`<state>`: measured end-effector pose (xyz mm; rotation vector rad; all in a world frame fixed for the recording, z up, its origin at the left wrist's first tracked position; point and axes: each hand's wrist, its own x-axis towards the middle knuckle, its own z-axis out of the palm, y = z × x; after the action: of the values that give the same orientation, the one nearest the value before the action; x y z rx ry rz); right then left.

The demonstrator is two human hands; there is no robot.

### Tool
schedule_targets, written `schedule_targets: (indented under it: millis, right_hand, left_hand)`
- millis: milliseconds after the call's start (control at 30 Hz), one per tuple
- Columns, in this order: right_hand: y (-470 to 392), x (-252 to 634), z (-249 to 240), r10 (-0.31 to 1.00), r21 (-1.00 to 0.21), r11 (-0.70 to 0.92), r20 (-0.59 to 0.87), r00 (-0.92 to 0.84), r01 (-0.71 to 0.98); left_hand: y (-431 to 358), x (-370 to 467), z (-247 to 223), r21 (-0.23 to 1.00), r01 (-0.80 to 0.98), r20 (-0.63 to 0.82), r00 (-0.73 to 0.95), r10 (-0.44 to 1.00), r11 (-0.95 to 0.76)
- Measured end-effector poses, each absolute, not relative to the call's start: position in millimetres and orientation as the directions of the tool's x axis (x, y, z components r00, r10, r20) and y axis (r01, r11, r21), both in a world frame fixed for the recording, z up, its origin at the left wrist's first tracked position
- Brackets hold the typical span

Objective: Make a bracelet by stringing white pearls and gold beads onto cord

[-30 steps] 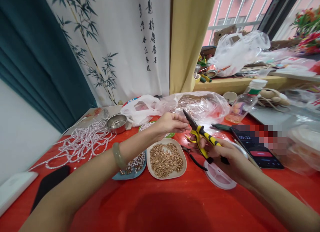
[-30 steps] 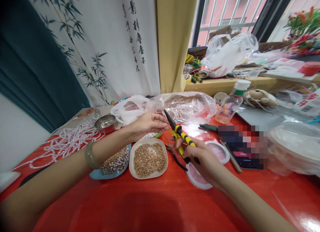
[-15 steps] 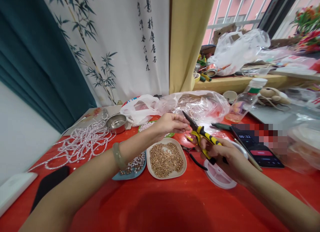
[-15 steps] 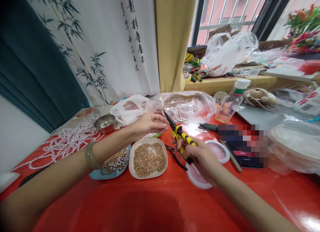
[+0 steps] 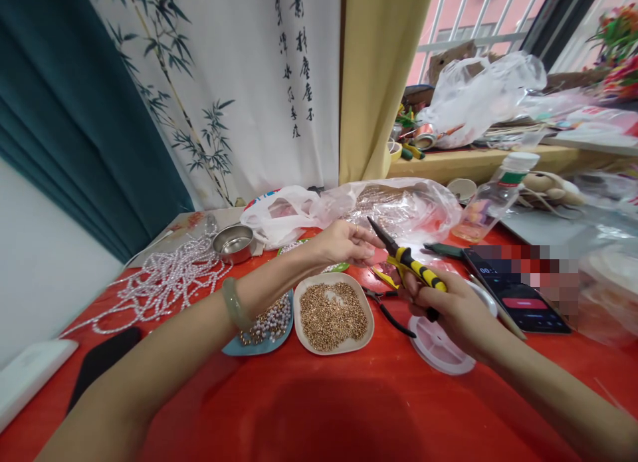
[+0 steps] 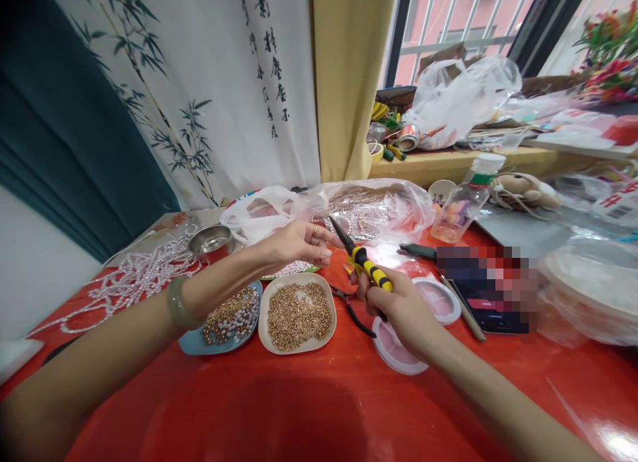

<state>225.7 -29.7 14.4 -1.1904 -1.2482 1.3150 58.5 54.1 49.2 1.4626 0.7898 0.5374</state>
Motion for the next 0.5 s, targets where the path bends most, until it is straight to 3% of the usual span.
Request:
schedule_targets:
  millis: [100, 167, 200, 233, 500]
  right_hand:
    - [-22, 235, 15, 1.0, -1.0, -0.008, -0.008, -0.024, -0.03]
    - [-13, 247, 14, 0.998, -0.987, 0.06, 0.059, -0.012, 0.149]
    - [-8, 255, 12, 0.996, -0.933, 0.086, 0.074, -0.048, 0.348]
    - [-3, 262, 11, 0.996, -0.9, 0.084, 0.064, -0.06, 0.429]
    - [34, 293, -20, 0.992, -0.539, 0.126, 0.06, -0.111, 0.833]
  left_hand:
    - [52, 55, 45, 0.986, 0.164, -0.107, 0.722, 0.683, -0.019]
    - [55, 49, 41, 0.986, 0.16, -0.08, 0.703, 0.706, -0.048]
    - [58, 46, 40, 0.986, 0.159, -0.067, 0.67, 0.739, -0.055]
    - [62, 42, 39, 0.985, 0.163, -0.056, 0.633, 0.772, -0.063]
    - [83, 13, 56, 0.943, 0.242, 0.091, 0.473, 0.876, -0.228]
